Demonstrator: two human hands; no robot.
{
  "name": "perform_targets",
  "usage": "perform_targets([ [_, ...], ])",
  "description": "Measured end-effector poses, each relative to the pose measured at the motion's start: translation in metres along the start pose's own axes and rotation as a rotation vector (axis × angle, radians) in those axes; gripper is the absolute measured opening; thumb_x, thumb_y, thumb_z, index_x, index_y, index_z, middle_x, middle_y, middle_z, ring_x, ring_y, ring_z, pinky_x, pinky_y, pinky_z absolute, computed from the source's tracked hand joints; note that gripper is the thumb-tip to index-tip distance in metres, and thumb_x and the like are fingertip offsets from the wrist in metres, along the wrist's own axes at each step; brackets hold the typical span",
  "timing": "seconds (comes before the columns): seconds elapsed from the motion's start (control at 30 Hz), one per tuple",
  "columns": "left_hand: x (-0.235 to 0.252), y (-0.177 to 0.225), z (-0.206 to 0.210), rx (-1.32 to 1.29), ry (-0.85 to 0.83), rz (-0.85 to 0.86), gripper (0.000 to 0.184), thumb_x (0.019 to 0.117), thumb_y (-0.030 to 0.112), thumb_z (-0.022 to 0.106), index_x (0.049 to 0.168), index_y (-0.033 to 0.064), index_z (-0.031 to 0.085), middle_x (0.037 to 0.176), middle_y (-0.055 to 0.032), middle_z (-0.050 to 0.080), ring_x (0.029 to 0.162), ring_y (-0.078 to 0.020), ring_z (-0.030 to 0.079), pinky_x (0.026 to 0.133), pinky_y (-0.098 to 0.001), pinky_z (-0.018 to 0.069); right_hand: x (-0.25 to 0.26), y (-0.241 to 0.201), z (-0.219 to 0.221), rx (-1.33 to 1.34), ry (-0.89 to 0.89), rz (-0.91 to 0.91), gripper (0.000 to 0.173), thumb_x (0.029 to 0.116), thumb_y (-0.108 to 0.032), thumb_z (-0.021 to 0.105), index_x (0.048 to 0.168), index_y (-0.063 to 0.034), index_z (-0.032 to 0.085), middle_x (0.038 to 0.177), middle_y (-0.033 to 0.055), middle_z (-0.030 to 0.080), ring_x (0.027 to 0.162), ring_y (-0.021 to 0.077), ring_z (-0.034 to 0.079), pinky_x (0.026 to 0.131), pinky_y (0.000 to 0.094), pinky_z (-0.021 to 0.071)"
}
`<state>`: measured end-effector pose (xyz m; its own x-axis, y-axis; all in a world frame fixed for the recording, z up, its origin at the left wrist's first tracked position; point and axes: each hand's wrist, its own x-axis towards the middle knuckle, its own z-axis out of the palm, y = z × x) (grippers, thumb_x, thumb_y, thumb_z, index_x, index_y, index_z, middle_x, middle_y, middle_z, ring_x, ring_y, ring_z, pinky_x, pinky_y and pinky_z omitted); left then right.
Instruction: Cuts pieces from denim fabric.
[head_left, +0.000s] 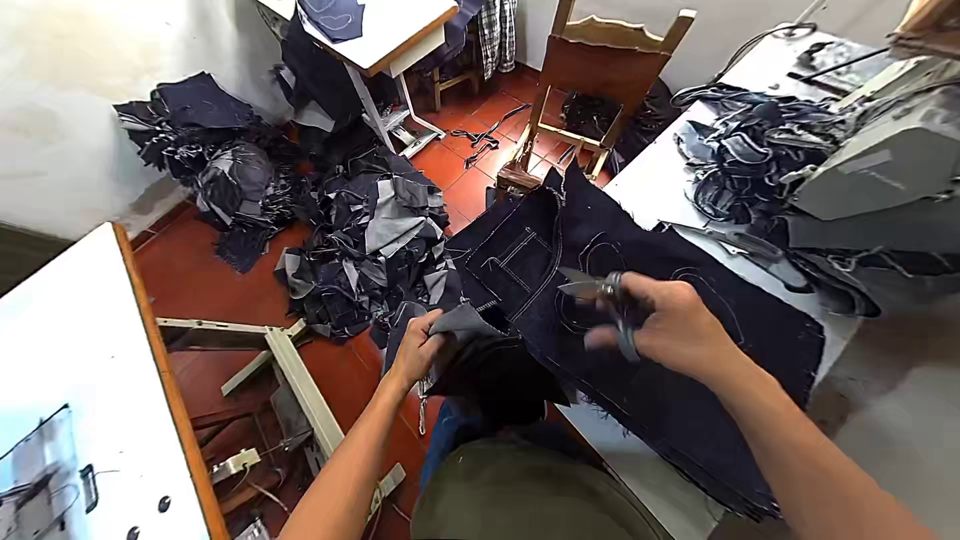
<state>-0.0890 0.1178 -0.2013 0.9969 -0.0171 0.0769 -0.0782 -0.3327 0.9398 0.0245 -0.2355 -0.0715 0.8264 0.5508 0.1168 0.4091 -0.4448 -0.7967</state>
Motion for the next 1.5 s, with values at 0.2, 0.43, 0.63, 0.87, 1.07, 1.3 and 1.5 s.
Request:
perform_targets([
  [0.2, 0.011, 0.067, -0.016, 0.152, -0.057, 0.261, 0.036, 0.0990, 0.030, 0.051, 0.074, 0.0063, 0.061, 0.064, 0.0017, 0.056, 0.061, -0.0017, 0.055, 0.059, -0.0224, 0.0469, -0.043, 0.009, -0.009, 0.239, -1.113, 0.510, 0.071, 0.0912, -0.074, 0.053, 0.104, -0.0045, 0.060, 0.077, 0.0044, 0.068, 0.070, 0.0171, 0.068, 0.072, 0.0408, 0.0567],
  [0.43, 0.007, 0.114, -0.016, 0.191, -0.126, 0.391, 0.041, 0.1043, 0.037, 0.047, 0.075, 0.0096, 0.056, 0.063, 0.0033, 0.050, 0.059, 0.0003, 0.050, 0.057, -0.0174, 0.0415, -0.039, 0.010, 0.019, 0.230, -0.992, 0.452, 0.060, 0.0981, -0.057, 0.060, 0.117, 0.0000, 0.058, 0.093, 0.0135, 0.066, 0.082, 0.0237, 0.065, 0.080, 0.0476, 0.0530],
  [0.63, -0.001, 0.131, -0.005, 0.225, -0.171, 0.444, 0.045, 0.1053, 0.038, 0.043, 0.074, 0.0083, 0.054, 0.062, -0.0008, 0.050, 0.057, -0.0045, 0.050, 0.056, -0.0205, 0.0411, -0.024, 0.015, 0.036, 0.269, -0.903, 0.328, 0.058, 0.0939, -0.059, 0.065, 0.110, -0.0033, 0.059, 0.081, 0.0066, 0.062, 0.069, 0.0170, 0.060, 0.070, 0.0403, 0.0515],
  [0.87, -0.025, 0.122, 0.007, 0.255, 0.010, 0.436, 0.042, 0.1031, 0.033, 0.046, 0.072, 0.0077, 0.055, 0.060, 0.0005, 0.050, 0.056, -0.0026, 0.050, 0.054, -0.0191, 0.0418, -0.035, 0.026, 0.030, 0.380, -0.796, 0.273, 0.040, 0.0917, -0.046, 0.074, 0.091, -0.0084, 0.062, 0.062, -0.0026, 0.061, 0.052, 0.0076, 0.061, 0.055, 0.0253, 0.0546],
  [1.07, -0.051, 0.140, 0.031, 0.543, 0.265, 0.454, 0.045, 0.1039, 0.037, 0.042, 0.070, 0.0095, 0.057, 0.059, -0.0019, 0.054, 0.054, -0.0108, 0.054, 0.051, -0.0280, 0.0461, -0.057, -0.029, 0.026, 0.633, -0.691, 0.402, 0.073, 0.0846, -0.074, 0.061, 0.116, -0.0078, 0.058, 0.110, 0.0035, 0.075, 0.095, 0.0147, 0.073, 0.085, 0.0341, 0.0594],
  [1.3, -0.108, 0.154, 0.127, 0.971, 0.478, 0.361, 0.020, 0.0885, 0.028, 0.056, 0.077, 0.0110, 0.061, 0.076, -0.0086, 0.065, 0.069, -0.0207, 0.065, 0.059, -0.0341, 0.0523, -0.049, -0.082, 0.114, 0.695, -0.078, 0.625, 0.021, 0.0758, -0.016, 0.078, 0.092, -0.0107, 0.066, 0.075, 0.0021, 0.065, 0.069, 0.0148, 0.064, 0.065, 0.0381, 0.0537],
  [1.5, -0.129, 0.139, 0.083, -0.114, 0.566, -0.166, 0.033, 0.1039, 0.024, 0.046, 0.124, -0.0023, 0.049, 0.111, -0.0049, 0.069, 0.096, -0.0105, 0.071, 0.070, -0.0286, 0.0636, -0.026, -0.108, 0.086, 0.727, -0.162, 0.269, 0.020, 0.0750, -0.006, 0.077, 0.090, -0.0096, 0.065, 0.069, 0.0019, 0.061, 0.058, 0.0115, 0.058, 0.052, 0.0304, 0.0494],
])
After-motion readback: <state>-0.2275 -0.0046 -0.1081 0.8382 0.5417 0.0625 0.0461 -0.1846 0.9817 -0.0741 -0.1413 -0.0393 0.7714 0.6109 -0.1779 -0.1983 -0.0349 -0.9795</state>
